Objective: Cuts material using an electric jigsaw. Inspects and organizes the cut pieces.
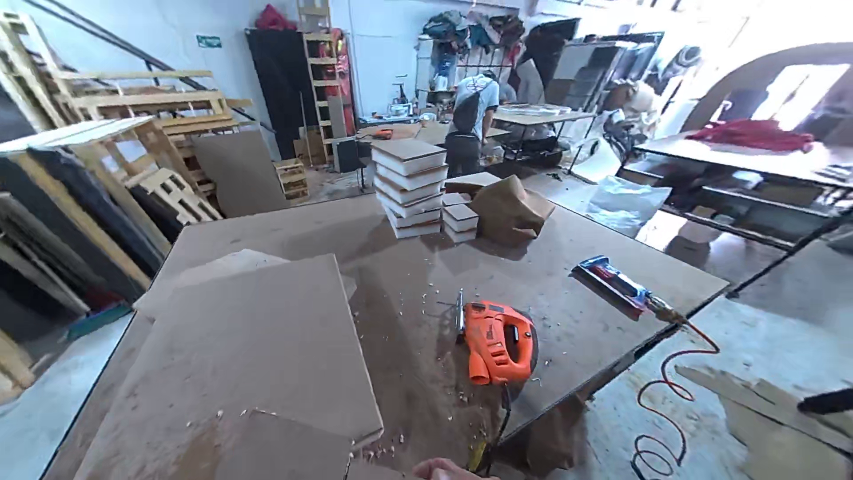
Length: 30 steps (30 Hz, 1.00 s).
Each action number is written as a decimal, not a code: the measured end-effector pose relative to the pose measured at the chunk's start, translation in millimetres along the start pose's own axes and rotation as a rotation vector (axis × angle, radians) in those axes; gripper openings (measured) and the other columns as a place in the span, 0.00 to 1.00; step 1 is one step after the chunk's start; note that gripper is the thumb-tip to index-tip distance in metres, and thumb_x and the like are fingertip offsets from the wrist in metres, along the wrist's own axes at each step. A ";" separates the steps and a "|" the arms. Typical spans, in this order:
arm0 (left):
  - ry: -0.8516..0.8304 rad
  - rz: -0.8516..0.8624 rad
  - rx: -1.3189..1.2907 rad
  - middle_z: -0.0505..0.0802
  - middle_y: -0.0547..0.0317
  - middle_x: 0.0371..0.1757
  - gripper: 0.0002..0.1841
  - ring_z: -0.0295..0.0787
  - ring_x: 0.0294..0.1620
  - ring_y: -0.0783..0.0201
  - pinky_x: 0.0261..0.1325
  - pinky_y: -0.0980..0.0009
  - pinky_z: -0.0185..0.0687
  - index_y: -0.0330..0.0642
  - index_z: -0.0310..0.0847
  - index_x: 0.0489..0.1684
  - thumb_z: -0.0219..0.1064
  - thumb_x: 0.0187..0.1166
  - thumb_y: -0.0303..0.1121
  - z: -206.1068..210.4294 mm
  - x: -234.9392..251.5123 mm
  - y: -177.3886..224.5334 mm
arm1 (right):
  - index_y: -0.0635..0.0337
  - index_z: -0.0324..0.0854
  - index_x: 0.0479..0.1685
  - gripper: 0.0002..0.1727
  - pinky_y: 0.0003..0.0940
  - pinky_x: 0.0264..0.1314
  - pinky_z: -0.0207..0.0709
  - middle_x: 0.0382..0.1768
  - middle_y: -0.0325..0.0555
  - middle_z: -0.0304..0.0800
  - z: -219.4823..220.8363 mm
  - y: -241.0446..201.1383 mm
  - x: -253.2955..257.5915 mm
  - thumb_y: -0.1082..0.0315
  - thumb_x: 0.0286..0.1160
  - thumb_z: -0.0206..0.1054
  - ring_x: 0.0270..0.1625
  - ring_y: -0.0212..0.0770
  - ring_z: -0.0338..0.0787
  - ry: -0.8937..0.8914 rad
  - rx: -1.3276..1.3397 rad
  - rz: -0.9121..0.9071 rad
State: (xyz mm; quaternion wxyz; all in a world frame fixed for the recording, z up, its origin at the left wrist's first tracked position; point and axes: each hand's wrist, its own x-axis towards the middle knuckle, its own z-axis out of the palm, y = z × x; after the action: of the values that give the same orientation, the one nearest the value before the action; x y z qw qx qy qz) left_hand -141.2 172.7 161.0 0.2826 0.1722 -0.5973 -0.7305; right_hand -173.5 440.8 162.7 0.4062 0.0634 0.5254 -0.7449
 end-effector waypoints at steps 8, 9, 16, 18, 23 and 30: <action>-0.123 -0.013 -0.093 0.84 0.75 0.23 0.13 0.83 0.28 0.89 0.38 0.87 0.84 0.32 0.71 0.39 0.42 0.90 0.24 206.7 49.3 -13.3 | 0.60 0.63 0.83 0.37 0.38 0.72 0.78 0.69 0.49 0.82 -134.8 -82.5 0.8 0.52 0.77 0.66 0.68 0.39 0.85 -0.071 -0.029 -0.309; -0.154 0.007 -0.102 0.85 0.74 0.26 0.12 0.85 0.30 0.87 0.39 0.84 0.85 0.35 0.74 0.40 0.45 0.90 0.27 240.5 54.0 -28.1 | 0.59 0.60 0.86 0.39 0.39 0.75 0.77 0.74 0.50 0.79 -157.8 -97.5 2.1 0.51 0.77 0.66 0.71 0.39 0.83 -0.070 -0.053 -0.339; -0.401 0.009 -0.069 0.92 0.65 0.47 0.18 0.88 0.50 0.79 0.57 0.76 0.84 0.34 0.79 0.58 0.48 0.89 0.37 481.5 68.3 -66.3 | 0.54 0.47 0.95 0.50 0.38 0.84 0.69 0.89 0.50 0.60 -309.4 -202.9 8.7 0.54 0.73 0.71 0.84 0.38 0.71 0.087 -0.157 -0.499; -0.503 -0.031 -0.079 0.92 0.60 0.54 0.21 0.88 0.55 0.76 0.62 0.74 0.84 0.31 0.75 0.65 0.42 0.91 0.37 533.3 77.8 -75.6 | 0.53 0.46 0.95 0.60 0.39 0.81 0.73 0.89 0.49 0.61 -342.3 -227.2 12.3 0.59 0.57 0.81 0.82 0.39 0.74 0.135 -0.191 -0.522; -0.475 -0.178 0.058 0.61 0.45 0.92 0.33 0.56 0.92 0.51 0.88 0.44 0.58 0.41 0.48 0.94 0.39 0.93 0.49 608.5 128.4 -113.1 | 0.51 0.48 0.93 0.60 0.42 0.64 0.86 0.79 0.48 0.74 -412.1 -299.3 51.9 0.55 0.54 0.80 0.69 0.41 0.85 0.228 -0.092 -0.536; -0.315 -0.010 0.156 0.67 0.45 0.90 0.36 0.57 0.91 0.49 0.84 0.39 0.60 0.35 0.56 0.90 0.40 0.87 0.51 543.4 159.6 -135.7 | 0.49 0.68 0.80 0.28 0.41 0.49 0.88 0.49 0.47 0.91 -460.8 -413.7 121.6 0.56 0.82 0.63 0.48 0.42 0.93 0.392 0.006 -0.507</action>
State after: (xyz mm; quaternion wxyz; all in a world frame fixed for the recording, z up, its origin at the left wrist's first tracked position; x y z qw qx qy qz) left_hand -614.1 512.6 166.5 0.1675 0.0800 -0.6883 -0.7012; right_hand -685.1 808.6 199.1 0.0984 0.0741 0.5906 -0.7975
